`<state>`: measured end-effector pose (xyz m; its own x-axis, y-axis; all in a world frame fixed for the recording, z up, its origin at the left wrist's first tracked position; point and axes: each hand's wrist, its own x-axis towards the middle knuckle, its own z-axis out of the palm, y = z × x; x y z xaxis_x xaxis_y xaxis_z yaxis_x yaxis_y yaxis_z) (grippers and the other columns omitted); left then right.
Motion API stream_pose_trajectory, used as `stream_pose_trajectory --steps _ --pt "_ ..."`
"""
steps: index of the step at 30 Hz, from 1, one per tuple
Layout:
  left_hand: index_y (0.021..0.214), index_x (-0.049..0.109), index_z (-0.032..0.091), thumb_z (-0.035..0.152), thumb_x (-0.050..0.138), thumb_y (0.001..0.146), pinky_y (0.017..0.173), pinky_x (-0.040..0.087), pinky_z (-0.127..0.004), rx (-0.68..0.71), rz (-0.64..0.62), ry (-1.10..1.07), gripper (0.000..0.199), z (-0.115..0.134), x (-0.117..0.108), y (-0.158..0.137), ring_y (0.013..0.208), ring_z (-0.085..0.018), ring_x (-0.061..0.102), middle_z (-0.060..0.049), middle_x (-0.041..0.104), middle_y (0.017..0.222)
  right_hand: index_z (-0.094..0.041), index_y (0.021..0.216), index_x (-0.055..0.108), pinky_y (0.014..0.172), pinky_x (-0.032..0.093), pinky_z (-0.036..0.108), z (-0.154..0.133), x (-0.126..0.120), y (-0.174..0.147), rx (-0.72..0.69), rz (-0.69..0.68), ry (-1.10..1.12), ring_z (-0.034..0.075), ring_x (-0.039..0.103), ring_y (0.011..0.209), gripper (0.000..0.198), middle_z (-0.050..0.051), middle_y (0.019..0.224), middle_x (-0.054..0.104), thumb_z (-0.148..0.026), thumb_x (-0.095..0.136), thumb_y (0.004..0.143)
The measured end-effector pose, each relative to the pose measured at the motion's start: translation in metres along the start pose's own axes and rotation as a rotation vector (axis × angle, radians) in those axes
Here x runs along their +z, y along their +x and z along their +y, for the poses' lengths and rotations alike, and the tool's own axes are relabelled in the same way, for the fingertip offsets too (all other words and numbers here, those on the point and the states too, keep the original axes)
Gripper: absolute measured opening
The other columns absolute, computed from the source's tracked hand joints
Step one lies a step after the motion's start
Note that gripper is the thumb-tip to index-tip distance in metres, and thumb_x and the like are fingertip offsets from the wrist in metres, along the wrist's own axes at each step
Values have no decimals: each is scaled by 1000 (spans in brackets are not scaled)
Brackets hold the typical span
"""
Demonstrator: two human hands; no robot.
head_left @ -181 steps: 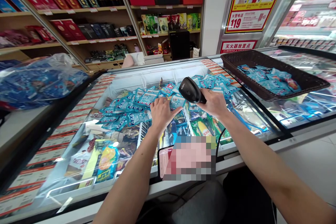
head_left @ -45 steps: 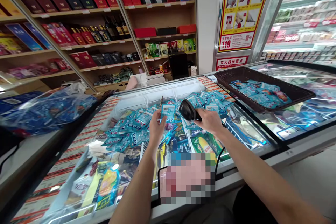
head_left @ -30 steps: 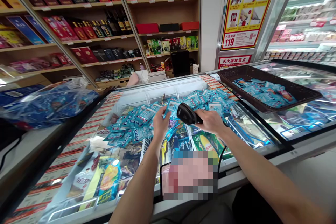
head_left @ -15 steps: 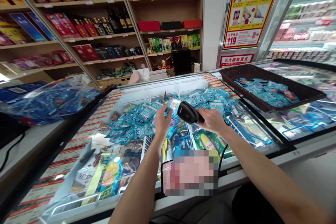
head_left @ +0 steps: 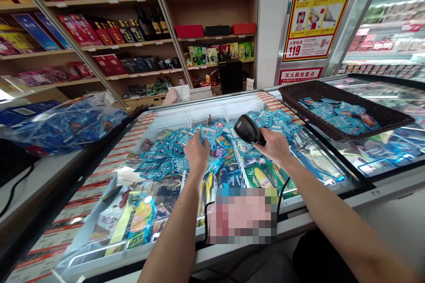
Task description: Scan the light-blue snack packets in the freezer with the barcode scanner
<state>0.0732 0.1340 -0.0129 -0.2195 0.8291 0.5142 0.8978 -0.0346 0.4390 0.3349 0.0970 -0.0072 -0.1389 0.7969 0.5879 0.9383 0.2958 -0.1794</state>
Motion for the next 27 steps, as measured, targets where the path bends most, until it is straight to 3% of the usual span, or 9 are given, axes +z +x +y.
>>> stream_pose_trajectory --steps 3,5,8,10,12,17,21,25,27 --pt "130 44 18 30 43 83 92 33 -53 22 48 140 49 3 -7 -7 116 -36 42 -18 51 125 -18 105 59 63 36 27 2 0 1 54 15 -31 21 61 75 37 6 86 67 -43 53 78" --pt "130 45 23 31 43 84 96 29 -52 138 18 152 46 9 -8 -12 122 -34 36 -14 44 134 -19 105 59 63 36 27 2 0 1 73 7 -45 21 62 75 35 6 86 67 -42 53 78" --pt "121 53 32 35 41 86 102 25 -47 397 -162 123 37 18 -2 -19 123 -28 38 -5 47 133 -19 105 59 64 37 28 1 -2 2 86 -16 -57 22 62 77 35 6 86 68 -42 52 79" --pt "116 57 34 34 40 87 102 25 -45 497 -279 101 34 19 4 -20 118 -26 42 -3 53 127 -19 106 58 64 37 28 -1 -4 2 102 -34 -68 22 62 78 36 6 87 68 -42 53 79" --pt "114 59 33 28 38 87 100 27 -44 490 -327 94 35 14 9 -19 113 -24 48 -4 57 121 -19 106 58 63 37 29 -2 -6 3 132 -52 -80 23 62 78 37 7 87 68 -42 54 78" --pt "112 60 27 14 35 83 104 25 -41 420 -292 108 41 2 11 -13 109 -22 52 -6 61 115 -18 105 59 62 36 28 -3 -10 6 180 -54 -84 24 62 77 35 7 86 68 -40 56 77" --pt "123 53 26 29 32 90 107 24 -41 509 -303 -37 39 19 10 -18 116 -21 50 -5 57 124 -18 104 59 61 35 28 -2 -8 5 171 -32 -78 23 62 77 35 7 85 68 -41 55 78" --pt "135 39 24 40 29 92 107 27 -37 655 -472 -190 47 40 12 -28 131 -18 34 -4 44 139 -19 105 57 62 35 28 1 -6 4 149 -18 -73 22 62 77 36 7 86 68 -43 52 79" --pt "134 41 25 42 28 92 108 25 -39 679 -535 -186 47 44 13 -32 133 -18 31 -3 44 139 -19 105 57 61 35 28 2 -5 3 142 -9 -70 22 62 77 35 6 86 68 -43 52 79"
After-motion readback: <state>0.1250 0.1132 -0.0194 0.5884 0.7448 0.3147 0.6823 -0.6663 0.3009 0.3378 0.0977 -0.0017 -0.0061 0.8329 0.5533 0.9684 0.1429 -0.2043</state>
